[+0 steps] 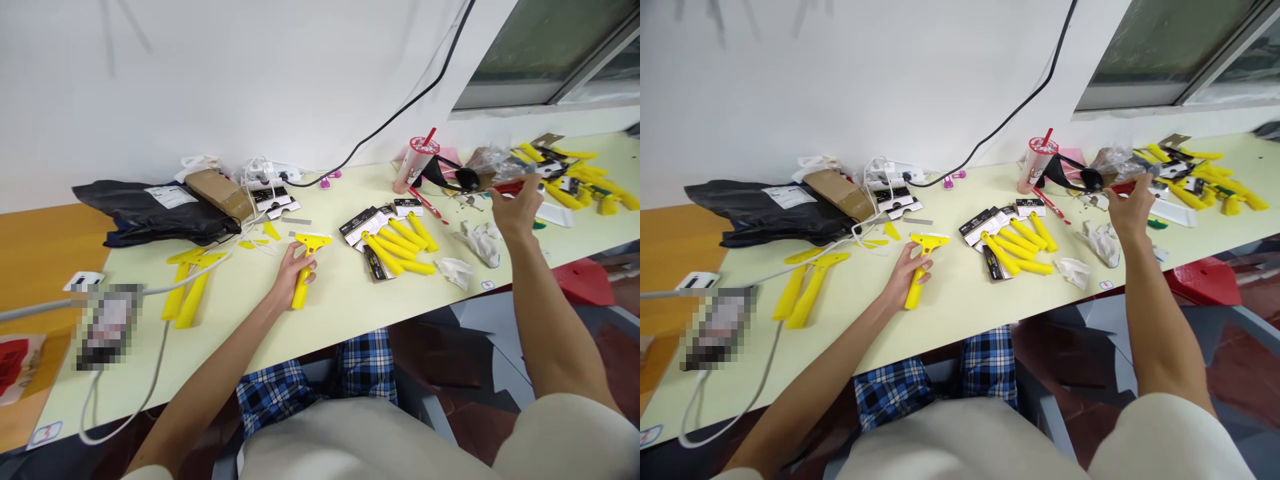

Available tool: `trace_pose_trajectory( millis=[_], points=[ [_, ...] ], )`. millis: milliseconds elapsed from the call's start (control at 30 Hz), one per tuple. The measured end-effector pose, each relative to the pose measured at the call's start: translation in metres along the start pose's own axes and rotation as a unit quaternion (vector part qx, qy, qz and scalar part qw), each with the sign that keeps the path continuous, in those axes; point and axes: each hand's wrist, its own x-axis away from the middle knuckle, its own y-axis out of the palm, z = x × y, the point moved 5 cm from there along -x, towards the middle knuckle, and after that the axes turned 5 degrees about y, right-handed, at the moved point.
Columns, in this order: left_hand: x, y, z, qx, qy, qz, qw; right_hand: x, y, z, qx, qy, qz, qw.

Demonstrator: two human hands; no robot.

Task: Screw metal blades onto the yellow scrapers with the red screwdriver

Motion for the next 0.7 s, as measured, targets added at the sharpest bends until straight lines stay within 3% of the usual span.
trace_pose_trajectory(
  millis=[233, 400, 567, 700],
  points=[
    [-0.001, 0.001, -0.002, -0.006, -0.009, -0.005, 1.000, -0.012, 0.010, 0.014, 0.020, -0.042, -0.027, 0.999],
    [-0.001, 0.001, 0.000, -0.010, -0.004, -0.003, 1.000, -0.014, 0.023, 0.014, 0.006, -0.082, -0.096, 0.992],
    [-0.002, 0.000, 0.001, -0.008, -0.006, -0.002, 1.000, -0.016, 0.022, 0.005, 0.083, -0.065, -0.032, 0.994],
    [-0.001, 0.000, 0.000, -0.011, -0.009, 0.001, 1.000, -0.003, 0.000, -0.009, 0.072, -0.096, 0.005, 0.993]
  ],
)
